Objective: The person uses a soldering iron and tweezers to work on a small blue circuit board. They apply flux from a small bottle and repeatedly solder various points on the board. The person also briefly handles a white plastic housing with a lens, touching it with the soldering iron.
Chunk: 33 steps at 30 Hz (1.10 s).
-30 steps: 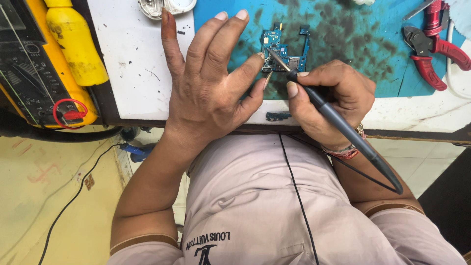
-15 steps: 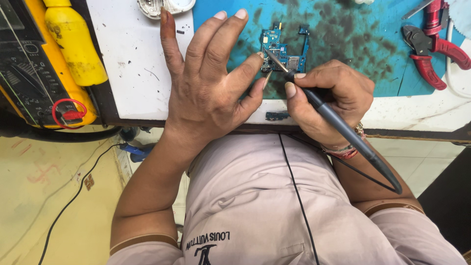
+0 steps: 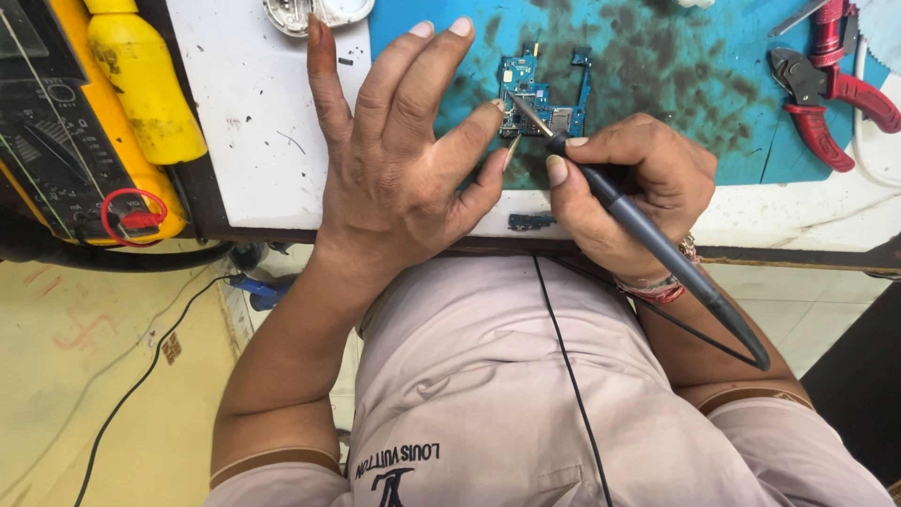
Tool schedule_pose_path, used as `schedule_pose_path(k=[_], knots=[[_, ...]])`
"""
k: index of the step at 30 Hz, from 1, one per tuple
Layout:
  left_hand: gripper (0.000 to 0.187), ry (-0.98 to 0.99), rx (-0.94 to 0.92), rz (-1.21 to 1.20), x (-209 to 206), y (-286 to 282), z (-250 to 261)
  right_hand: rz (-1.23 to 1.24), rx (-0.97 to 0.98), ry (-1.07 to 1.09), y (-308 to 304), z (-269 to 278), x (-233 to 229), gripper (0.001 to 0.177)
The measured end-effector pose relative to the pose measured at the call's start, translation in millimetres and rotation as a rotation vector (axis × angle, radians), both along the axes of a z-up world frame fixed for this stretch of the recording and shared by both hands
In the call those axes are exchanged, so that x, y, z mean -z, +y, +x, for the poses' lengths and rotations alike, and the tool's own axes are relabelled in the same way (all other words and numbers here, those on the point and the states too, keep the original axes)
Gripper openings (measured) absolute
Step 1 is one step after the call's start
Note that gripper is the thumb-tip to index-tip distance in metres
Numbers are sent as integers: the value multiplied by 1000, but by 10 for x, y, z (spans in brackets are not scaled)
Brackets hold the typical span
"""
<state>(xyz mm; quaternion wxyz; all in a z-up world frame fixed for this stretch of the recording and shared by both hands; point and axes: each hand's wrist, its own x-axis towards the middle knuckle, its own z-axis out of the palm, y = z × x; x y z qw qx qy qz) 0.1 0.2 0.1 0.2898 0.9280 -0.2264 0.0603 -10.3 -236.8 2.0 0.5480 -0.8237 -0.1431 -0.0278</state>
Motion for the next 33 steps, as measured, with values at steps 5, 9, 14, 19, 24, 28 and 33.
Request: schedule_pose_path(k=[5, 9, 14, 19, 24, 28, 33], knots=[[23, 2, -2, -1, -4, -7, 8, -22, 11, 2, -4, 4, -14, 20], [21, 5, 4, -10, -24, -2, 4, 8, 31, 32, 1, -19, -29, 18], [24, -4, 6, -10, -45, -10, 2, 90, 98, 160, 12, -75, -95, 17], [19, -52, 22, -13, -5, -7, -5, 115, 178, 148, -48, -136, -94, 20], [17, -86, 28, -13, 24, -8, -27, -34, 255, 44, -375, -204, -141, 18], [20, -102, 27, 6, 14, -23, -21, -216, 205, 42, -603, -206, -290, 15], [22, -138, 4, 29, 3, -13, -57, -425, 91, -349, -692, 17, -446, 16]])
